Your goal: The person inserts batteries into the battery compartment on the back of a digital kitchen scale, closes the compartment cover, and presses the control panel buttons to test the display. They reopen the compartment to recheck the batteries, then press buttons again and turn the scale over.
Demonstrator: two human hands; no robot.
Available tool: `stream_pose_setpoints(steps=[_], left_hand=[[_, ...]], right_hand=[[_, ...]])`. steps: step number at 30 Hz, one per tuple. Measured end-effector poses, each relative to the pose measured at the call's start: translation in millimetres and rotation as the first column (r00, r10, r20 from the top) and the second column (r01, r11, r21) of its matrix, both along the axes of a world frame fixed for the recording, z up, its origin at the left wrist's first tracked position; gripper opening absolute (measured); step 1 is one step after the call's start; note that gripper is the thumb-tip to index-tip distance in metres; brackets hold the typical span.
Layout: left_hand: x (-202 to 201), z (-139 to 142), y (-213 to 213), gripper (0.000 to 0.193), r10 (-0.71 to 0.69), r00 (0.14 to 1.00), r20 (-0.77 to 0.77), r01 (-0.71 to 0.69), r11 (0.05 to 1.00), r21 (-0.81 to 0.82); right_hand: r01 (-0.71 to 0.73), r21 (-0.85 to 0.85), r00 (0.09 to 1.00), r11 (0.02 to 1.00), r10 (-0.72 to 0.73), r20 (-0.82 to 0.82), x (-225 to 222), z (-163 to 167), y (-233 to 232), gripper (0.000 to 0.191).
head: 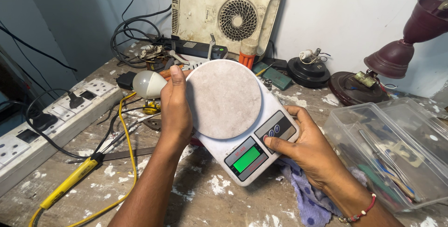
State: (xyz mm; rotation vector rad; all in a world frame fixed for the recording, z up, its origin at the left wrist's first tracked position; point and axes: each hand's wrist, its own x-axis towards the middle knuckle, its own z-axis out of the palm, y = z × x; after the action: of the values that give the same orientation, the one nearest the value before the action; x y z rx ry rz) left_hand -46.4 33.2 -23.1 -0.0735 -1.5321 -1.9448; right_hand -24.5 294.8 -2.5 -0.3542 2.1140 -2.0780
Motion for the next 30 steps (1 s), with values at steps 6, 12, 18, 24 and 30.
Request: stream_pose_setpoints(steps=[6, 12, 18, 24, 30], left_hand=[[0.7, -0.4, -0.5, 0.076, 0.005, 1.000, 0.005, -0.005, 1.000, -0.009], [0.8, -0.2, 2.3, 0.075, 0.008, 1.000, 0.009, -0.008, 1.000, -0.011], [2.4, 0.0, 5.4, 0.074, -0.022, 0.999, -0.029, 0.021, 0.999, -0.029], [2.3, -0.5, 3.5, 0.076, -0.011, 1.000, -0.011, 0.010, 0.999, -0.044], [1.4, 0.2, 1.9, 0.078, 0.020, 1.000, -0.006, -0.021, 0.998, -0.051]], right_hand=[[0.021, 0.047, 1.000, 0.999, -0.020, -0.019, -1.1, -0.8, 0.4, 0.072], [0.016, 0.042, 0.999, 0.999, -0.014, -0.046, 0.0, -0.7, 1.2, 0.067], [0.093, 0.093, 0.995, 0.991, -0.088, -0.054, 2.9, 1.2, -3.8, 0.063], [0.091, 0.097, 0.996, 0.991, -0.089, -0.025, 3.1, 2.6, -3.9, 0.064], [0.062, 0.068, 0.998, 0.996, -0.062, -0.008, 1.3, 1.3, -1.5, 0.065]])
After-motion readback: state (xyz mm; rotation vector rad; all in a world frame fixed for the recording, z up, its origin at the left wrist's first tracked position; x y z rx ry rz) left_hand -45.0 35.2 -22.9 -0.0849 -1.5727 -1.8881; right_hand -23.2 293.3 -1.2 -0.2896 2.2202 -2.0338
